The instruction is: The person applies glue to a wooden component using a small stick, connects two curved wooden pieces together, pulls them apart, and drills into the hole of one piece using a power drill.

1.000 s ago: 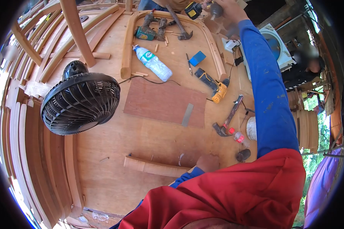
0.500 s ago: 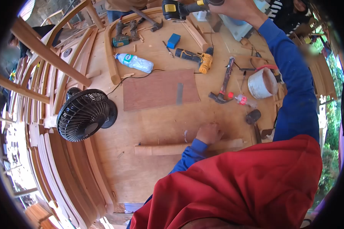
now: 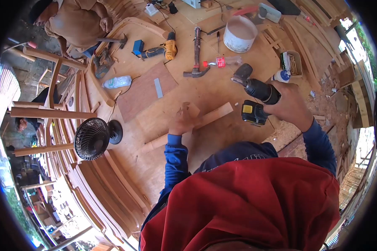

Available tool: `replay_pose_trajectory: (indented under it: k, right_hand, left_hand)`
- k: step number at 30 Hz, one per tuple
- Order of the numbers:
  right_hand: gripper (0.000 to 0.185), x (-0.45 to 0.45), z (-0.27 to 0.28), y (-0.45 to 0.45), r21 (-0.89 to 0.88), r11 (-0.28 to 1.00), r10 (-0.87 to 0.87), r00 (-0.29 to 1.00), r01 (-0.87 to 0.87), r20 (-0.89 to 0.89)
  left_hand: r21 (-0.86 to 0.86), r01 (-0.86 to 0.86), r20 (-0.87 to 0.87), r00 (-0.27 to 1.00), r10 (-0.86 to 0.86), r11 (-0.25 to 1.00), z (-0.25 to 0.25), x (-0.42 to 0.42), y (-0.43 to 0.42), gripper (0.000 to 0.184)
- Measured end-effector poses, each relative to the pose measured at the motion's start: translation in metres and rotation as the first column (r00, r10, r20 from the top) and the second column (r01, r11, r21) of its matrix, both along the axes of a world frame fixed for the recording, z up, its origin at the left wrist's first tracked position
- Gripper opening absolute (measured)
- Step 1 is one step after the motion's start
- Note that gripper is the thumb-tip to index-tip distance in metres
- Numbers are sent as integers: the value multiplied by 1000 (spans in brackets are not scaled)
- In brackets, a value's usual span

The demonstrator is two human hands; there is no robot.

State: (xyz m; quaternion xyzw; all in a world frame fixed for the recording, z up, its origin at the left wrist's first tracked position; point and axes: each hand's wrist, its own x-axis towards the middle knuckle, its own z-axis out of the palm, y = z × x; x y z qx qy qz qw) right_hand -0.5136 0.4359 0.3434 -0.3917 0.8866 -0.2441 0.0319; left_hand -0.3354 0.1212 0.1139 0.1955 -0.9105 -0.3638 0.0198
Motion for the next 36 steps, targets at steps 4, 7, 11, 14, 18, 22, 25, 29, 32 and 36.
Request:
replay_pose_trajectory:
  k: [4, 7, 11, 14, 18, 22, 25, 29, 32, 36]
  right_hand:
    - [41, 17, -66, 43, 90, 996, 30, 999, -27, -29]
    - [42, 28, -97, 57, 84, 995, 51, 999, -50, -13]
    - [45, 37, -119, 65, -45, 989, 139, 988, -142, -69]
    - [49, 42, -118, 73, -93, 963, 244, 965, -252, -95]
    - [58, 37, -125, 92, -73, 952, 297, 954, -298, -28]
    - [56, 28, -126, 101, -179, 940, 308, 948, -289, 86]
    - [62, 11, -134, 114, -318, 895, 392, 889, -311, 235]
    - [73, -2, -155, 129, -392, 891, 428, 714, -229, 555]
    - [79, -14, -181, 135, -377, 916, 381, 595, -137, 708]
    - [86, -26, -216, 130, -408, 874, 486, 520, -264, 703]
  left_hand:
    - [-216, -202, 1, 978, 207, 955, -17, 4, 27, 75]
    - [-252, -256, 9, 964, 267, 933, -7, 1, 35, 69]
    - [-132, -177, -151, 976, 157, 975, 67, 21, 55, 59]
    - [7, -117, -205, 972, 116, 993, 140, 29, 76, 58]
    - [-1, -64, -303, 951, 61, 998, 186, 50, 92, 58]
    - [102, 16, -341, 940, 20, 995, 212, 71, 104, 57]
    - [155, 64, -404, 915, 4, 986, 214, 85, 105, 58]
    - [44, 105, -495, 866, -70, 994, 221, 96, 105, 59]
    - [203, 15, -470, 879, 83, 979, 212, 111, 108, 56]
    - [192, -129, -461, 863, 205, 973, 222, 117, 119, 56]
